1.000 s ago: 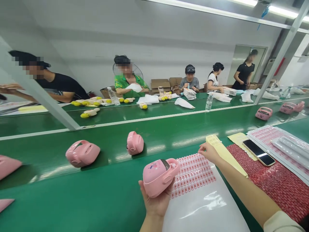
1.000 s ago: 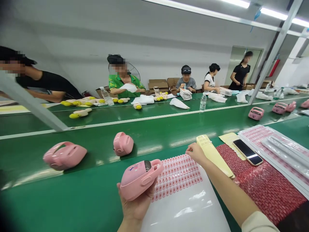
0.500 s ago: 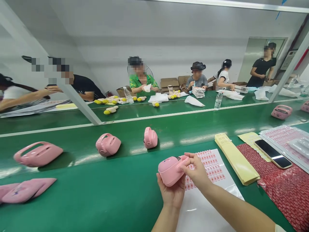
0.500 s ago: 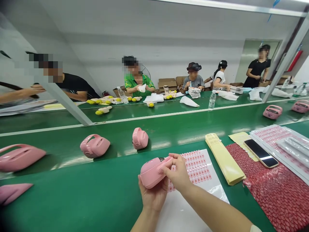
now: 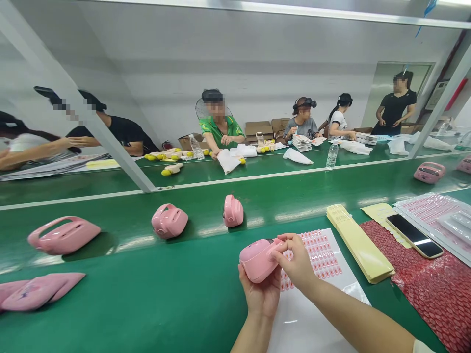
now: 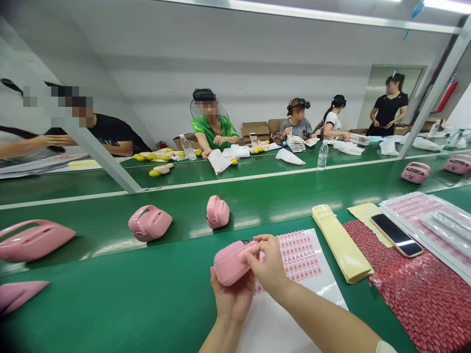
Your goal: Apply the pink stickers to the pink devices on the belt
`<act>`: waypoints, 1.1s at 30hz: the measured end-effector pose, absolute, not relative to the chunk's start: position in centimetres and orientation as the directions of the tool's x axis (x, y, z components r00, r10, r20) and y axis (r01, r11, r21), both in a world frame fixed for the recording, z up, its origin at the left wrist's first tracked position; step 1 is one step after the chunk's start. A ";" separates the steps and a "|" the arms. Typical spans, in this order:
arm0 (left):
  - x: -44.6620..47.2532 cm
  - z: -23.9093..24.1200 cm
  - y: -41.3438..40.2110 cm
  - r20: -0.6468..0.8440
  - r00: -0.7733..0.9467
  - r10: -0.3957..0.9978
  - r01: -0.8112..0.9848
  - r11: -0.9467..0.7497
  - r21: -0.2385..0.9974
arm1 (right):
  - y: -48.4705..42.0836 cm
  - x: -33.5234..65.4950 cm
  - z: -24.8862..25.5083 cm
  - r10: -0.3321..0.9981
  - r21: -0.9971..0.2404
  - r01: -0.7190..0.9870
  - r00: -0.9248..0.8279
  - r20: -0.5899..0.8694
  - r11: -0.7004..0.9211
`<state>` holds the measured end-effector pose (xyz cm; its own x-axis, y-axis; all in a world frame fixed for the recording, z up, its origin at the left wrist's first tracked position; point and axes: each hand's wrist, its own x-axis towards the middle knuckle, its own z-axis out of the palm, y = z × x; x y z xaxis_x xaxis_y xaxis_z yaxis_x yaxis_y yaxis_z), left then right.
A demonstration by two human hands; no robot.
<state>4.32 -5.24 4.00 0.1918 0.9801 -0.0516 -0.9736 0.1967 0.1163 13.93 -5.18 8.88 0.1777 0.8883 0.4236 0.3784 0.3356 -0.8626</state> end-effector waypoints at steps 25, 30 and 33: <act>3.9 3.5 -5.0 -0.065 0.236 0.970 -0.969 0.239 0.056 | -4.6 14.8 7.3 0.446 -0.164 0.652 -0.294 0.845 0.740; 3.7 3.4 -5.0 -0.107 0.239 0.965 -0.965 0.248 0.081 | -5.0 15.5 7.0 0.379 0.042 0.689 -0.447 0.810 0.724; 3.7 3.2 -5.0 -0.124 0.239 0.963 -0.964 0.251 0.092 | -5.1 16.0 6.4 0.381 0.060 0.684 -0.474 0.794 0.727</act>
